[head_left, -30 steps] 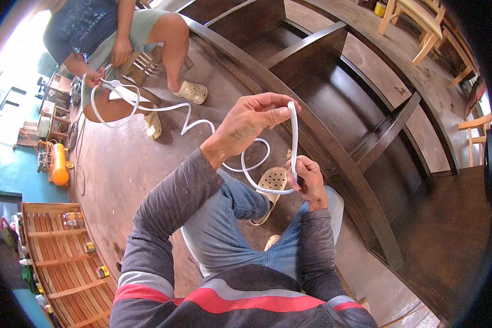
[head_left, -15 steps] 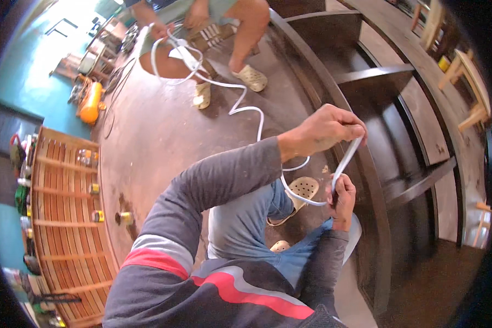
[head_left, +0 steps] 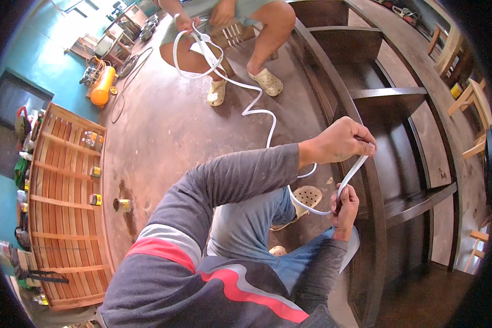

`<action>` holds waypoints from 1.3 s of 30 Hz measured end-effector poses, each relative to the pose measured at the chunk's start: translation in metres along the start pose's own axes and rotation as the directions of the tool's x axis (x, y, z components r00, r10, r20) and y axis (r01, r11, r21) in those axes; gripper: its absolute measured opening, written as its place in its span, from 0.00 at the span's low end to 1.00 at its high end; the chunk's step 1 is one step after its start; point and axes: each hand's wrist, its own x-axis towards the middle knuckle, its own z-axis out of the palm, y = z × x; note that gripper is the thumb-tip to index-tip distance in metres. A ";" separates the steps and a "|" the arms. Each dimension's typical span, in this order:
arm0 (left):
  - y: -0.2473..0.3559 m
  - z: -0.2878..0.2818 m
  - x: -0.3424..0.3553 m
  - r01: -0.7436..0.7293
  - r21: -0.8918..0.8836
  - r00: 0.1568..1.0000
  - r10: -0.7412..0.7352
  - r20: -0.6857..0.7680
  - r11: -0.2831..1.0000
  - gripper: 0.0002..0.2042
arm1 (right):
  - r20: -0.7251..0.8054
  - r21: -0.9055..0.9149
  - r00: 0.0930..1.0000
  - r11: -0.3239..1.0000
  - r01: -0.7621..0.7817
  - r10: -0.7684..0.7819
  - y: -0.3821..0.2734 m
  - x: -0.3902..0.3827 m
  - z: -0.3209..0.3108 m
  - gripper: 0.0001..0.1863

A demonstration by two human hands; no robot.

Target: Installing a flexible LED strip light inside a wooden shelving unit and plugging it into a wall outlet.

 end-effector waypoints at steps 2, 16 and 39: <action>-0.001 0.001 0.001 -0.034 0.021 0.999 0.034 -0.002 0.999 0.11 | 0.002 0.019 1.000 1.000 0.014 -0.014 0.000 0.000 -0.002 0.14; 0.000 0.004 0.003 0.137 -0.007 0.987 -0.137 -0.078 0.991 0.09 | 0.025 -0.013 1.000 1.000 0.002 -0.002 0.002 0.001 -0.006 0.14; -0.002 0.002 -0.001 0.104 0.081 0.991 -0.097 -0.088 0.991 0.08 | 0.076 -0.036 0.997 0.999 0.019 -0.016 -0.005 -0.006 -0.003 0.16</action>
